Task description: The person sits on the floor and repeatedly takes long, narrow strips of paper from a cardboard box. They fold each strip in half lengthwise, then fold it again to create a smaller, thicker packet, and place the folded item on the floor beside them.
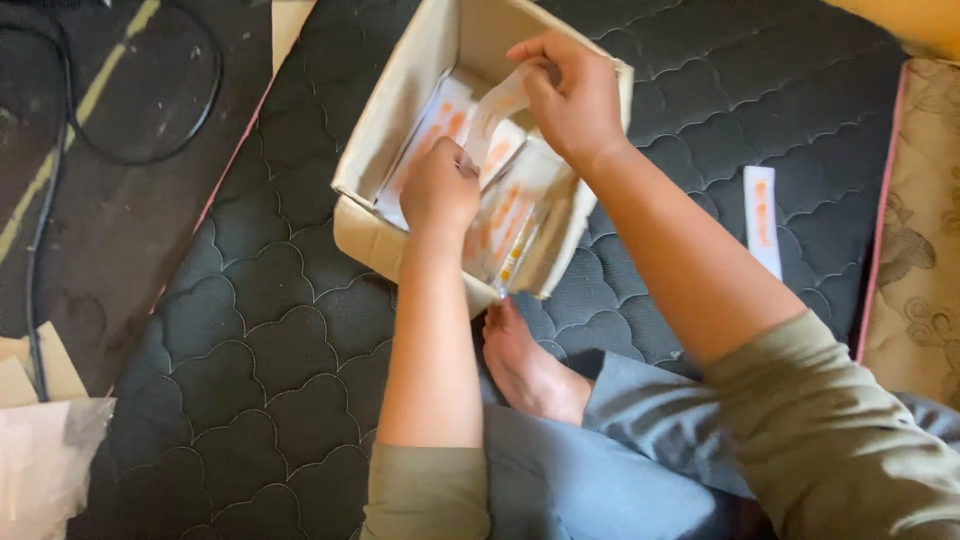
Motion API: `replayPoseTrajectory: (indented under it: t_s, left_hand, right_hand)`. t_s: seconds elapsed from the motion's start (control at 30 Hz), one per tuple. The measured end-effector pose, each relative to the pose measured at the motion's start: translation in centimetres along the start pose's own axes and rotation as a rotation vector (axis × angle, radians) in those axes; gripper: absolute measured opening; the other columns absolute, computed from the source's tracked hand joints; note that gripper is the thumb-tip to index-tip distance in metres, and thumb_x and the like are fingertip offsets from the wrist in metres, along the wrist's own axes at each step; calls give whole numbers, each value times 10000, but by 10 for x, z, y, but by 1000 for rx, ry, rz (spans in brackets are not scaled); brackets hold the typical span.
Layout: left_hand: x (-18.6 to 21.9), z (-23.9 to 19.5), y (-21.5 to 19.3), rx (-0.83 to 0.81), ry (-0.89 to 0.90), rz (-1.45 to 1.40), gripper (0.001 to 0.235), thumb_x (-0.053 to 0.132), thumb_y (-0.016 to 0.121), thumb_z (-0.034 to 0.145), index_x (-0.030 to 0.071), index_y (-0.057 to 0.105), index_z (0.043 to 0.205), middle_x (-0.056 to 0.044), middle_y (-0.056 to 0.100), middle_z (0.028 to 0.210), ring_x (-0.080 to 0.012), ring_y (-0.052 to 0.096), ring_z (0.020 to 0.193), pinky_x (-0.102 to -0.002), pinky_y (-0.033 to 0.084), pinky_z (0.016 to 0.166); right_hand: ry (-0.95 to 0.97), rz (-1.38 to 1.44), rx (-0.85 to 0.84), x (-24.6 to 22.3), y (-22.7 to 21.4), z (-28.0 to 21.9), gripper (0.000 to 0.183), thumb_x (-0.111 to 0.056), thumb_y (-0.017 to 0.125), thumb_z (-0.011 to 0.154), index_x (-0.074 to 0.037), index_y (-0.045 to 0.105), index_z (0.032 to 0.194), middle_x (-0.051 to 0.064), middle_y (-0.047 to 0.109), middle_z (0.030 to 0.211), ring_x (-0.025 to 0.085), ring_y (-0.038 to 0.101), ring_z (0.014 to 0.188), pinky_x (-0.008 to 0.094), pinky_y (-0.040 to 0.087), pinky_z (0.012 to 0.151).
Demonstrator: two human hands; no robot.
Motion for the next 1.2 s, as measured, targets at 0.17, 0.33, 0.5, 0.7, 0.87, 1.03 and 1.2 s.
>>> replayPoseTrajectory:
  t_s: [0.17, 0.33, 0.5, 0.7, 0.87, 1.03, 1.2]
  left_hand:
    - [44, -45, -27, 135, 211, -148, 92, 189, 537, 872, 219, 619, 902, 54, 758, 966, -265, 671, 907, -411, 467, 738]
    - [78, -115, -26, 259, 430, -358, 118, 270, 627, 836, 195, 703, 888, 61, 760, 931, -138, 695, 878, -298, 485, 778]
    - [88, -170, 17, -57, 350, -873, 296, 215, 782, 806, 139, 729, 1087, -35, 717, 685, -64, 653, 682, -192, 504, 682]
    - [132, -209, 22, -132, 291, -1045, 420, 180, 816, 841, 47, 671, 1212, -135, 729, 909, -180, 735, 837, -345, 559, 879]
    - [107, -202, 79, -82, 172, -1089, 414, 200, 834, 840, 10, 702, 1184, -141, 699, 886, -214, 734, 816, -371, 562, 867]
    - [99, -173, 110, -27, 38, -1190, 338, 92, 793, 864, -33, 697, 1164, -86, 634, 851, -180, 717, 766, -309, 592, 827]
    - [112, -161, 111, -50, -101, -1176, 397, 99, 822, 840, -61, 706, 1184, -115, 618, 860, -225, 724, 782, -353, 598, 839]
  right_hand:
    - [-205, 35, 196, -17, -80, -51, 256, -69, 579, 903, -114, 731, 1104, -26, 672, 891, 76, 554, 785, 253, 450, 715]
    - [-82, 188, 236, -12, -172, -118, 214, -35, 632, 969, -72, 698, 1169, -3, 563, 744, 82, 536, 673, 240, 452, 629]
    - [-5, 336, 182, 31, -243, -178, 301, 36, 705, 923, -13, 693, 1219, 131, 708, 845, 131, 656, 652, 208, 528, 564]
    - [117, 719, 290, 79, -277, -211, 367, 9, 663, 929, -30, 626, 1292, 62, 655, 799, 124, 693, 640, 169, 567, 559]
    - [220, 1200, 225, 109, -249, -219, 494, -219, 685, 825, -76, 615, 1292, 62, 662, 789, 136, 702, 672, 236, 597, 598]
    - [359, 1278, 74, 145, -212, -211, 709, -399, 649, 788, 3, 584, 1368, 175, 716, 934, 245, 712, 717, 313, 557, 644]
    - [332, 1086, 39, 166, -199, -197, 667, -319, 685, 774, 75, 603, 1306, 207, 702, 938, 251, 682, 704, 314, 561, 627]
Point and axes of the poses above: each hand's wrist, its own z-axis towards the middle knuckle, its own y-axis out of the palm, x = y × z, the point moved 1 cm from there along z, towards the middle knuckle
